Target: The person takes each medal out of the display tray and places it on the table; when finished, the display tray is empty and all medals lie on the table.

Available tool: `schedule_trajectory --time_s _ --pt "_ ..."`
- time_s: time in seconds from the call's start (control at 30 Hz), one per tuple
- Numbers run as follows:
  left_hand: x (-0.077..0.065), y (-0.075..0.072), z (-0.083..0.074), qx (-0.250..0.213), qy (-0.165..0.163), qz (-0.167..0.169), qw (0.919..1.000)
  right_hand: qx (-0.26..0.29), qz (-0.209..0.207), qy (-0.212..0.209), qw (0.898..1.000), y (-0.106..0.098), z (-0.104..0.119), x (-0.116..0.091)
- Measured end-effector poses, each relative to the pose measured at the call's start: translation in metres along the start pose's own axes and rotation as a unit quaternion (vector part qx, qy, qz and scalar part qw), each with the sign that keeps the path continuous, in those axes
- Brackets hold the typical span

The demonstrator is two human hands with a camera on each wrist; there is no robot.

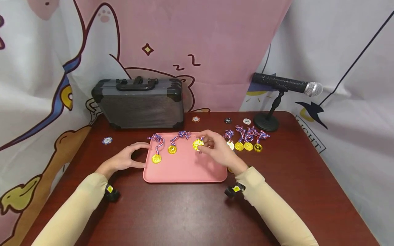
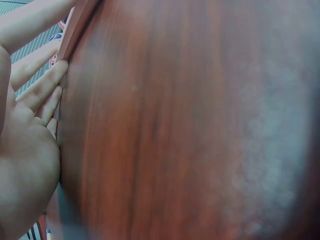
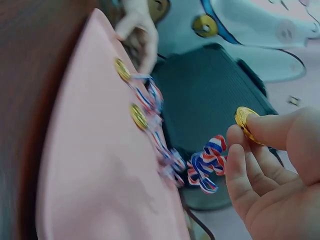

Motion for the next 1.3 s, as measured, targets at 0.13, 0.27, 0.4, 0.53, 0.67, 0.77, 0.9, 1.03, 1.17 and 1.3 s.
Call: schedule_trajectory --time_s 0.13,0.27,0.4,0.53,0.67,0.77,0.9,1.03,1.17,1.3 --pt "-0.001 0.001 0.000 -0.004 0.000 0.002 1.0000 -0.014 -0.023 0.022 0.999 -0.035 -0.005 -0.014" --pt "-0.001 0.001 0.000 -0.007 0.001 0.000 1.0000 -0.058 -0.051 0.038 0.996 -0.070 -0.012 -0.029" --pt "0.000 0.001 -0.001 -0.002 0.007 0.002 1.0000 -0.103 -0.069 0.060 0.990 -0.099 -0.020 -0.049" --pt "-0.001 0.000 -0.003 -0.001 0.014 0.003 0.9999 -0.136 -0.077 0.084 0.984 -0.121 -0.031 -0.066" --pt "-0.001 0.000 -0.004 -0.002 0.011 0.003 0.9999 -0.148 -0.066 0.104 0.981 -0.133 -0.047 -0.080" --pt "-0.001 0.000 -0.004 0.000 0.008 0.004 1.0000 -0.148 -0.043 0.117 0.981 -0.134 -0.063 -0.089" --pt "-0.001 0.001 -0.002 0.001 0.005 0.005 1.0000 -0.164 -0.002 0.132 0.978 -0.124 -0.080 -0.098" --pt "0.000 0.000 -0.003 0.001 0.007 0.003 1.0000 -0.209 0.025 0.131 0.969 -0.115 -0.087 -0.101" --pt "0.001 0.000 -0.003 0.000 0.009 0.003 1.0000 -0.238 0.042 0.124 0.962 -0.109 -0.089 -0.104" --pt "0.000 0.001 -0.004 -0.002 0.013 0.005 0.9999 -0.256 0.056 0.113 0.959 -0.105 -0.088 -0.105"
Point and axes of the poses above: each hand's wrist, its own x-axis towards the middle knuckle, its own y-axis out of the palm, z = x × y, the point moved 8 cm from there along x, towards the middle knuckle, and after that the axes turned 6 degrees about y, right-handed, at the moved point
